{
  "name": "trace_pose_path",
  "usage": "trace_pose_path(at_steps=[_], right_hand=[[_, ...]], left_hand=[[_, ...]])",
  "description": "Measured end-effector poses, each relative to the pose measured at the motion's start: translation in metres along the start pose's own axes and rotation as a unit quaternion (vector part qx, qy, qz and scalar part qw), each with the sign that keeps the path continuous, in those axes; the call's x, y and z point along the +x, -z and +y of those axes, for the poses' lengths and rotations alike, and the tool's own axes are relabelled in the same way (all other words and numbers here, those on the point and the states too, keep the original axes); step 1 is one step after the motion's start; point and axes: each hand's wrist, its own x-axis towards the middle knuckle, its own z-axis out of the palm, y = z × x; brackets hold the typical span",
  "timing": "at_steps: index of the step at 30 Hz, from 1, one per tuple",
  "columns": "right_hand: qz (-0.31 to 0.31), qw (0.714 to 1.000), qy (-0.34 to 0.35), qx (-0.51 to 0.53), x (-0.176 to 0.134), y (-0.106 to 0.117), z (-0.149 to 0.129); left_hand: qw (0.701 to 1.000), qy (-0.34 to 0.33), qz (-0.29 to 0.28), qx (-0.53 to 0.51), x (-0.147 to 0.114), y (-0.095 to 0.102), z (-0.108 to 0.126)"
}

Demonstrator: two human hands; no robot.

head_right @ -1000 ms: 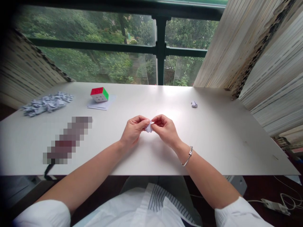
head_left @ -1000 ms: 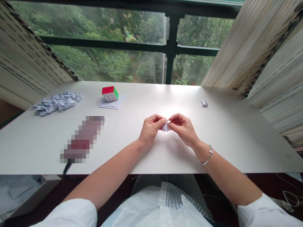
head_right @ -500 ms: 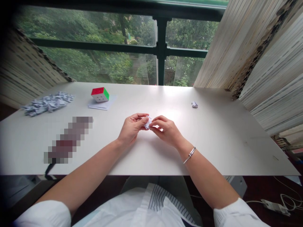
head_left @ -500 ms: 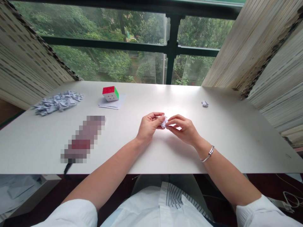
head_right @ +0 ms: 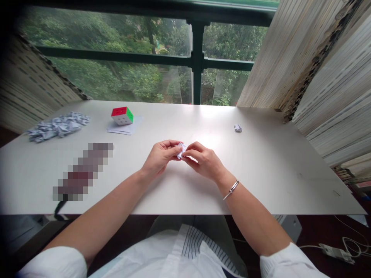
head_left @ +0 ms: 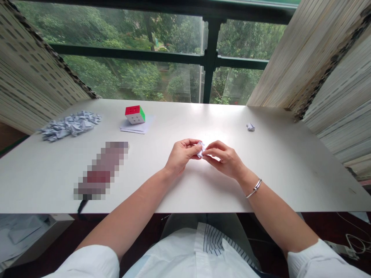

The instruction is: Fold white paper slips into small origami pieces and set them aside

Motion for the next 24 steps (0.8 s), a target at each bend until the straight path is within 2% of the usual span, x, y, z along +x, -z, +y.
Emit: trace_pose_path(at_steps=[6, 13, 19, 24], right_hand=[[0.009, 1.0, -0.026, 0.015, 0.0, -0.002, -0.001], [0.009, 0.991, -0.11, 0.069, 0.003, -0.002, -0.008], [0.022, 0.958, -0.233, 0.164, 0.006, -0.002, -0.012], [0.041, 0.926, -0.293, 0.235, 0.009, -0.004, -0.016]], left_hand=[[1.0, -0.022, -0.003, 0.008, -0.001, -0.002, 0.0], [0.999, -0.048, -0.001, 0.006, -0.003, -0.005, -0.003], [0.997, -0.077, -0.006, 0.011, -0.004, -0.007, -0.004], [0.996, -0.089, -0.005, 0.016, -0.005, -0.008, -0.003]])
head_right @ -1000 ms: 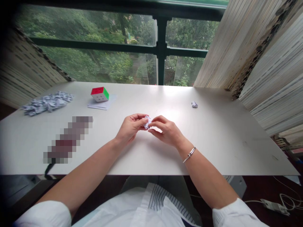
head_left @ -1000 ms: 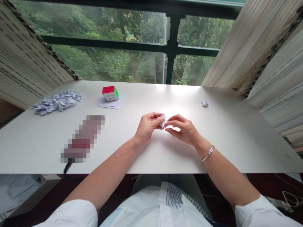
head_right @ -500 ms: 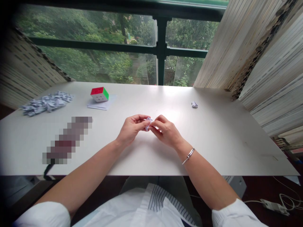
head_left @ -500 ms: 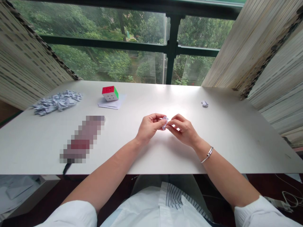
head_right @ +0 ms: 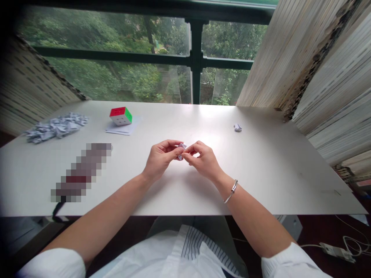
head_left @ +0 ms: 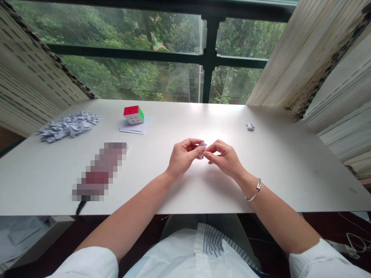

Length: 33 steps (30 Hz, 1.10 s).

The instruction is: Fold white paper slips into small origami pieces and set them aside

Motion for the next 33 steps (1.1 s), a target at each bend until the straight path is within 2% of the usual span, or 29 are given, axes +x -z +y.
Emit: trace_pose_path(at_steps=[9, 13, 16, 19, 23, 33], right_hand=[[0.007, 0.991, -0.069, 0.11, 0.002, -0.001, 0.002], [0.012, 0.986, -0.097, 0.137, 0.004, 0.001, 0.005], [0.003, 0.981, -0.127, 0.149, 0.005, 0.004, 0.003], [-0.019, 0.976, -0.154, 0.15, 0.005, 0.007, 0.0], [-0.031, 0.975, -0.16, 0.148, 0.005, 0.008, -0.003], [-0.006, 0.977, -0.153, 0.146, 0.006, 0.008, -0.002]], left_hand=[[1.0, 0.005, -0.008, -0.011, 0.0, 0.0, 0.001], [0.999, 0.021, -0.036, -0.019, 0.0, 0.003, 0.002], [0.998, 0.034, -0.052, -0.032, 0.001, 0.004, 0.004], [0.997, 0.042, -0.043, -0.044, 0.002, 0.005, 0.006], [0.997, 0.046, -0.034, -0.042, 0.003, 0.006, 0.006], [0.997, 0.047, -0.028, -0.049, 0.003, 0.005, 0.002]])
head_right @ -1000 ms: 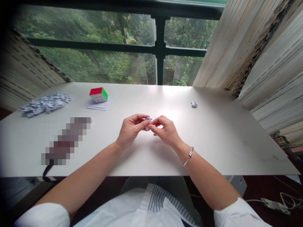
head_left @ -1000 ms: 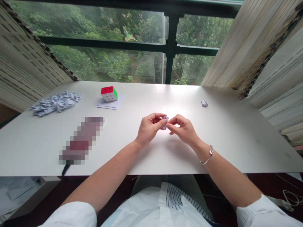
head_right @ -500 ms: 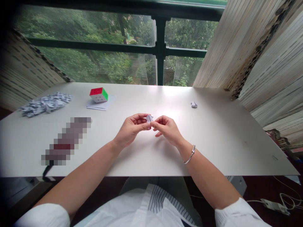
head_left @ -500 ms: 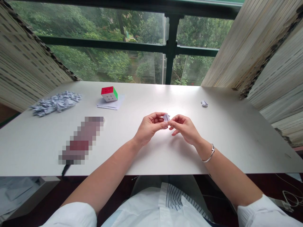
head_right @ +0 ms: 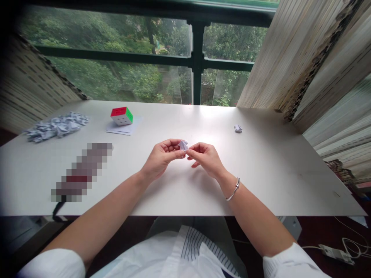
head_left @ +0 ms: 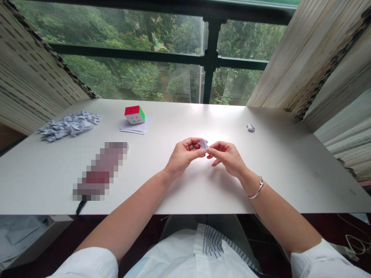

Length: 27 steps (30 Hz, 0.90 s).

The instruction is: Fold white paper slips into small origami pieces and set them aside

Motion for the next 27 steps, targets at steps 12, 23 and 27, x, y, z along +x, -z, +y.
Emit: trace_pose_path(at_steps=[12, 23, 27], right_hand=[[0.033, 0.999, 0.0, 0.018, 0.001, 0.0004, -0.0011], [-0.007, 0.999, -0.005, 0.033, 0.0023, 0.0011, 0.0035], [0.004, 0.999, -0.004, 0.042, 0.0025, 0.0001, 0.0043]], left_hand=[[1.0, -0.002, 0.016, 0.004, -0.0001, -0.0012, 0.0003], [0.996, -0.061, 0.028, 0.064, -0.0059, -0.0063, -0.0054], [0.993, -0.075, 0.044, 0.077, -0.0068, -0.0076, -0.0087]])
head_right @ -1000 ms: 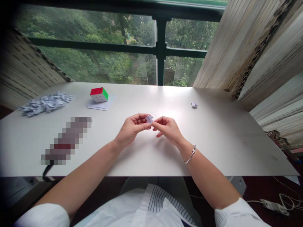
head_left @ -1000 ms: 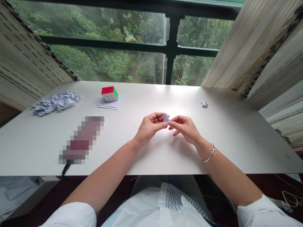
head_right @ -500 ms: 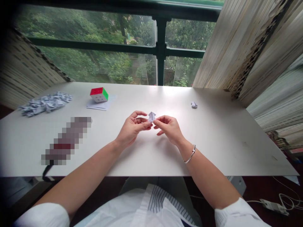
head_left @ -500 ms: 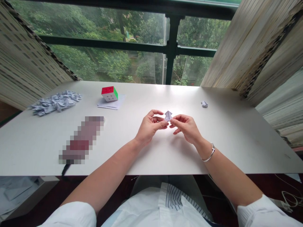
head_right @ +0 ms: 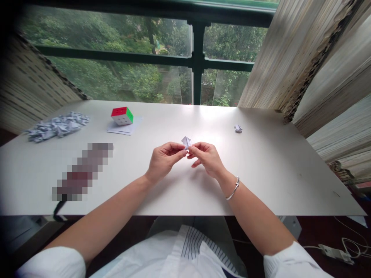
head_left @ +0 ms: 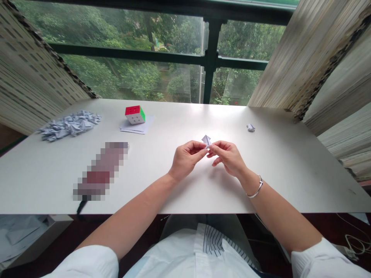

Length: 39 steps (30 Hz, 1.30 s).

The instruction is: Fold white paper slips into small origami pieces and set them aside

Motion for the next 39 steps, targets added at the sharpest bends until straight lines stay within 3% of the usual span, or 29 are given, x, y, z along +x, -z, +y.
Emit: trace_pose_path(at_steps=[8, 27, 39], right_hand=[[0.003, 1.0, 0.0, 0.016, -0.001, -0.003, 0.001], [0.001, 0.999, 0.021, 0.029, -0.001, -0.011, 0.009], [0.019, 0.999, 0.029, 0.001, -0.001, -0.014, 0.014]], left_hand=[[0.997, -0.023, 0.065, 0.017, 0.0, -0.004, -0.003], [0.995, 0.004, 0.064, -0.079, 0.003, -0.009, -0.006], [0.996, 0.015, 0.058, -0.061, 0.001, -0.011, -0.006]])
